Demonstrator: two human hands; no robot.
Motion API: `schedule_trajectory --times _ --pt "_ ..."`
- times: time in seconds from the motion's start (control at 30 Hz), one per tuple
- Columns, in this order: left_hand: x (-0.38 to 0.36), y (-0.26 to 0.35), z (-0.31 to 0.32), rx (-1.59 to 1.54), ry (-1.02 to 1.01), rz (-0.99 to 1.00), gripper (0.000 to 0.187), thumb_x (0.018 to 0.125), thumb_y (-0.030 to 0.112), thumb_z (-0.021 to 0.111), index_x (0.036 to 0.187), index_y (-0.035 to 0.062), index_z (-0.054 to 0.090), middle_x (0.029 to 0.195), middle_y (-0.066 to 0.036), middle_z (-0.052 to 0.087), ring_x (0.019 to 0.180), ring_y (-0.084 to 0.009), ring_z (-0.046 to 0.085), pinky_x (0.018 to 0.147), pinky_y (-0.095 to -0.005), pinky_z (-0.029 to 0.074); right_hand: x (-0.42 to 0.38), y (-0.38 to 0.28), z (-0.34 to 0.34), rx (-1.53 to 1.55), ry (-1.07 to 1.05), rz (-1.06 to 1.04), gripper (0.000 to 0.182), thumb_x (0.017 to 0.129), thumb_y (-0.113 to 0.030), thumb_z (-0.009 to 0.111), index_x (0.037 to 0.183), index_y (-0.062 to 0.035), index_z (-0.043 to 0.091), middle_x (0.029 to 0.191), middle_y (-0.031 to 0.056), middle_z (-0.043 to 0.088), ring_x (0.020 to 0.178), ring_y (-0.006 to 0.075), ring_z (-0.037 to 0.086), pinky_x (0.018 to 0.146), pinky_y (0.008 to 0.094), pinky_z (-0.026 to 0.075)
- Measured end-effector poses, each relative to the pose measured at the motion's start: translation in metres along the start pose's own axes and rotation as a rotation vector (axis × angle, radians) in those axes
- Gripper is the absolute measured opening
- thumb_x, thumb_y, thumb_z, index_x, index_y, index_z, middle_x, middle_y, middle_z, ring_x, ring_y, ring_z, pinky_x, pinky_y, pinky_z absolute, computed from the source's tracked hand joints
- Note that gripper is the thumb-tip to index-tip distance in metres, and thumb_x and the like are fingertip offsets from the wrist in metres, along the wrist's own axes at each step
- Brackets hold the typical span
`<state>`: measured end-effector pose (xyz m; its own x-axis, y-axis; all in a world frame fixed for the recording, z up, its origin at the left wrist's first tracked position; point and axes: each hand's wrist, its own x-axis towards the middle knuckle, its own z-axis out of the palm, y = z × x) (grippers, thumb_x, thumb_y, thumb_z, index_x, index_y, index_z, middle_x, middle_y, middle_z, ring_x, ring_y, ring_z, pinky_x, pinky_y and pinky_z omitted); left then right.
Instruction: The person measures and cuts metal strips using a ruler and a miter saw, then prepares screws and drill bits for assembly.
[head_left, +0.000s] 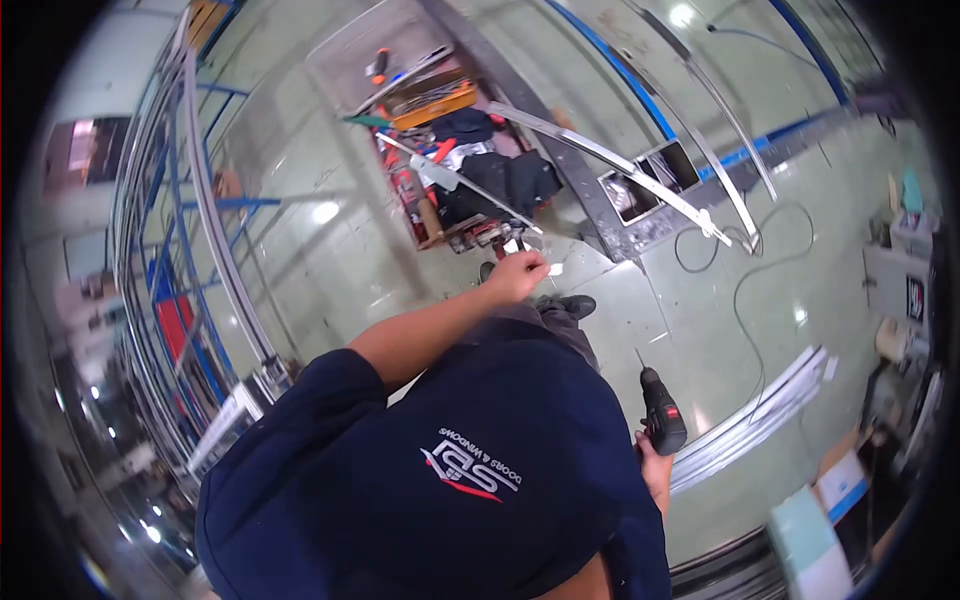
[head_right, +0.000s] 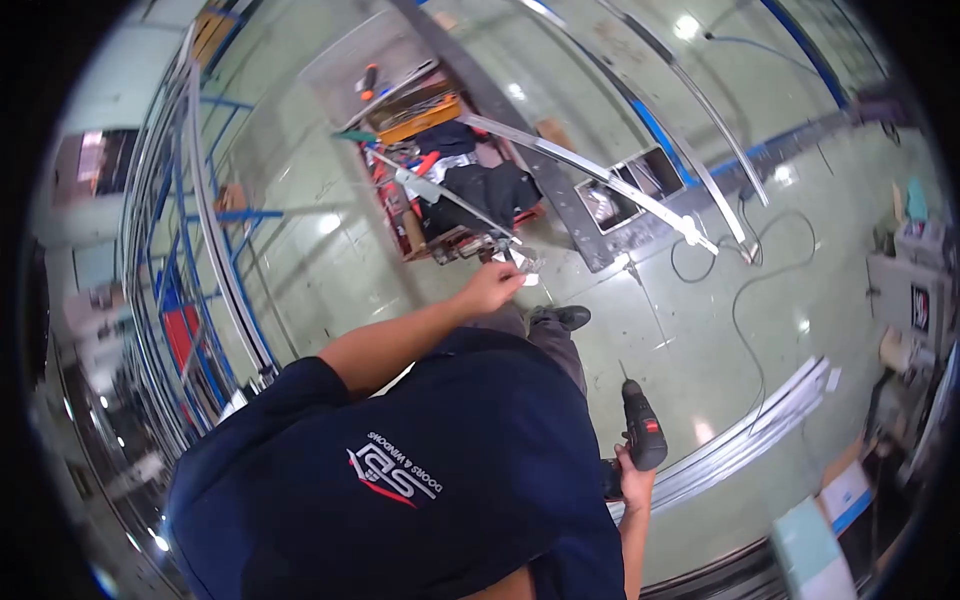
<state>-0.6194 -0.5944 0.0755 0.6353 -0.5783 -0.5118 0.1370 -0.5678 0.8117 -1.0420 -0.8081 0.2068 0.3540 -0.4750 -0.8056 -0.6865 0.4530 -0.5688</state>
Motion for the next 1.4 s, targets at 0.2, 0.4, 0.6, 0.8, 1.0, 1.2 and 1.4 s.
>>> schedule_trajectory --times 0.2,0.4,0.6,0.8,1.0,1.2,1.4 --pt "-0.117 -0.121 -0.091 0.084 0.385 -0.386 0.027 0.098 0.027 0.066 0.100 0.0008 0.072 0.085 -0.011 0.071 0.073 -0.0189 0.066 0.069 -0.0367 0.053 0.055 -0.146 0.063 -0.189 -0.446 -0.118 0.039 0.089 0.002 0.072 0.127 0.0001 0.062 0.091 0.0021 0.061 0.074 0.0132 0.063 0.070 0.0301 0.053" --pt "-0.194 -0.171 -0.143 -0.252 0.676 -0.590 0.026 0.099 0.026 0.066 0.096 0.0011 0.071 0.079 -0.006 0.069 0.067 -0.0143 0.064 0.063 -0.0321 0.051 0.083 -0.250 0.248 -0.441 -0.679 -0.436 0.034 0.090 -0.005 0.072 0.121 0.0010 0.061 0.106 0.0066 0.067 0.098 0.0177 0.065 0.090 0.0333 0.052" --pt "-0.201 -0.216 -0.179 -0.410 0.670 -0.629 0.026 0.101 0.026 0.065 0.097 0.0005 0.069 0.079 -0.005 0.068 0.067 -0.0145 0.063 0.064 -0.0324 0.052 0.120 -0.259 0.451 -1.034 -0.313 -0.781 0.070 0.088 -0.015 0.074 0.147 0.0057 0.043 0.130 0.0281 0.063 0.123 0.0408 0.063 0.105 0.0428 0.049" --pt "-0.195 -0.259 -0.239 -0.460 0.614 -0.574 0.026 0.101 0.026 0.065 0.098 0.0000 0.069 0.080 -0.006 0.068 0.067 -0.0146 0.064 0.064 -0.0320 0.052 0.169 -0.263 0.537 -1.378 -0.017 -0.683 0.067 0.085 -0.018 0.081 0.136 0.0036 0.044 0.124 0.0313 0.063 0.117 0.0477 0.064 0.098 0.0517 0.053" --pt "-0.207 -0.300 -0.273 -0.624 0.685 -0.675 0.023 0.103 0.027 0.063 0.099 0.0051 0.068 0.082 -0.003 0.066 0.067 -0.0117 0.062 0.061 -0.0282 0.050 0.201 -0.260 0.563 -1.469 0.103 -0.593 0.067 0.085 -0.022 0.082 0.135 0.0031 0.044 0.125 0.0309 0.063 0.114 0.0478 0.065 0.099 0.0521 0.052" --pt "-0.229 -0.321 -0.256 -0.706 0.701 -0.766 0.022 0.103 0.029 0.063 0.101 0.0074 0.068 0.084 -0.001 0.065 0.069 -0.0101 0.061 0.062 -0.0258 0.049 0.225 -0.265 0.564 -1.475 0.112 -0.686 0.063 0.082 -0.029 0.083 0.129 0.0018 0.053 0.118 0.0300 0.068 0.112 0.0469 0.066 0.096 0.0508 0.053" --pt "-0.242 -0.336 -0.219 -0.805 0.767 -0.758 0.023 0.104 0.030 0.062 0.101 0.0074 0.067 0.085 -0.001 0.065 0.071 -0.0100 0.061 0.063 -0.0259 0.049 0.205 -0.276 0.566 -1.670 0.086 -0.705 0.073 0.085 -0.045 0.079 0.135 0.0007 0.054 0.119 0.0289 0.070 0.110 0.0461 0.068 0.094 0.0516 0.054"
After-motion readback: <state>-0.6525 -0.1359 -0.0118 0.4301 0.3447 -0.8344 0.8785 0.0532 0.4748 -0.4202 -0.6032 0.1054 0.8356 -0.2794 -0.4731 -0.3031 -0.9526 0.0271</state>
